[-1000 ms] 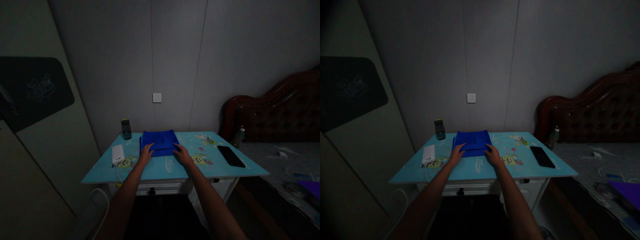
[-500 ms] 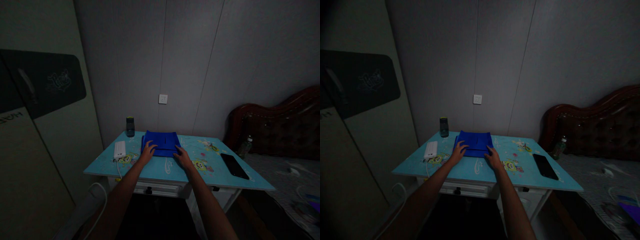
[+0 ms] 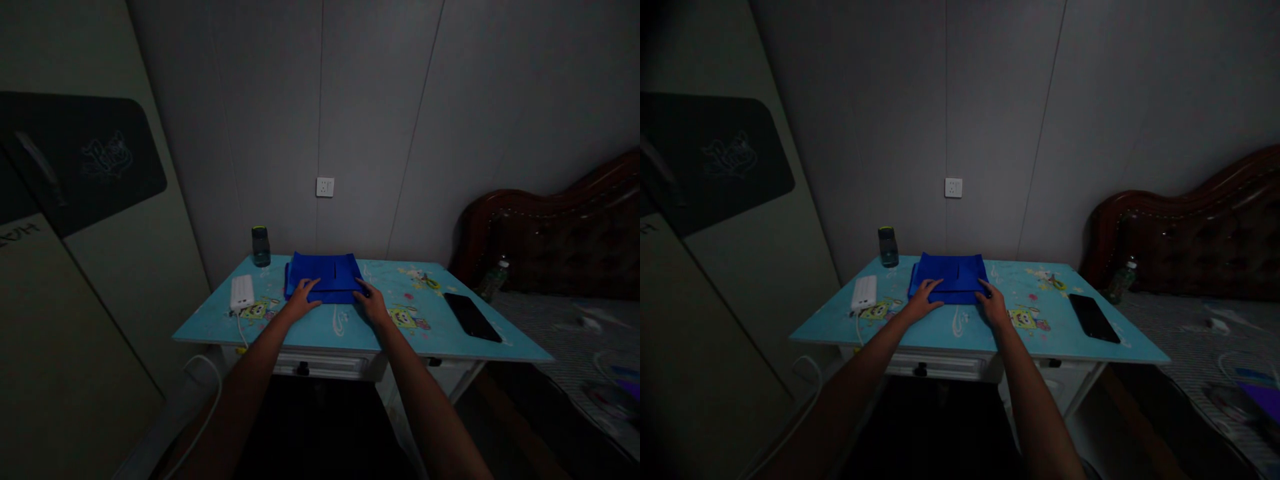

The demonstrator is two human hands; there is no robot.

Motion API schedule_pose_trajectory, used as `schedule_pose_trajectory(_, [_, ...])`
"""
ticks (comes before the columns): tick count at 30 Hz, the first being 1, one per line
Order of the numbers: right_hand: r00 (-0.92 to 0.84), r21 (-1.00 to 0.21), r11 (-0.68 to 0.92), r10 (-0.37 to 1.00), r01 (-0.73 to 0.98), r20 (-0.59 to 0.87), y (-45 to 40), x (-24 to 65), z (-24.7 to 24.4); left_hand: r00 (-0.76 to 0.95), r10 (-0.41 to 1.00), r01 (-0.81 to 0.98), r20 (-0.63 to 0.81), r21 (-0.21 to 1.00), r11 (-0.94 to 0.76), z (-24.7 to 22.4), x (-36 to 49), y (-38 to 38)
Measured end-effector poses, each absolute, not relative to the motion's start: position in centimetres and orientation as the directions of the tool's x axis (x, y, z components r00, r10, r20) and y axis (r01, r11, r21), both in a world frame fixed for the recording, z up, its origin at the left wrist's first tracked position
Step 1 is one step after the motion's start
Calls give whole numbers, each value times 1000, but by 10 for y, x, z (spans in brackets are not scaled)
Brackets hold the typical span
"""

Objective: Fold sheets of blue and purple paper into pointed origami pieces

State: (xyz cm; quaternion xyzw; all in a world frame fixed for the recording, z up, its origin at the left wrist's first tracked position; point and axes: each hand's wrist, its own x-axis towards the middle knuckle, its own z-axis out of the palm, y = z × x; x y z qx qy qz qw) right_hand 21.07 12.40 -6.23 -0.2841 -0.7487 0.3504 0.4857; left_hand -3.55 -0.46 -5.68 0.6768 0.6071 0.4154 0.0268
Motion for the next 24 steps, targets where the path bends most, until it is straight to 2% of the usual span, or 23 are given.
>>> schedule_pose_trajectory(13, [-442, -840, 543, 751, -11, 491, 118, 208, -57, -98, 849, 824, 519, 521, -224, -54, -32, -11])
schedule_pose_trajectory(24, [-407, -819, 574, 745, -14, 529, 109, 209, -50, -118, 854, 819, 506, 536, -205, -47, -28, -14])
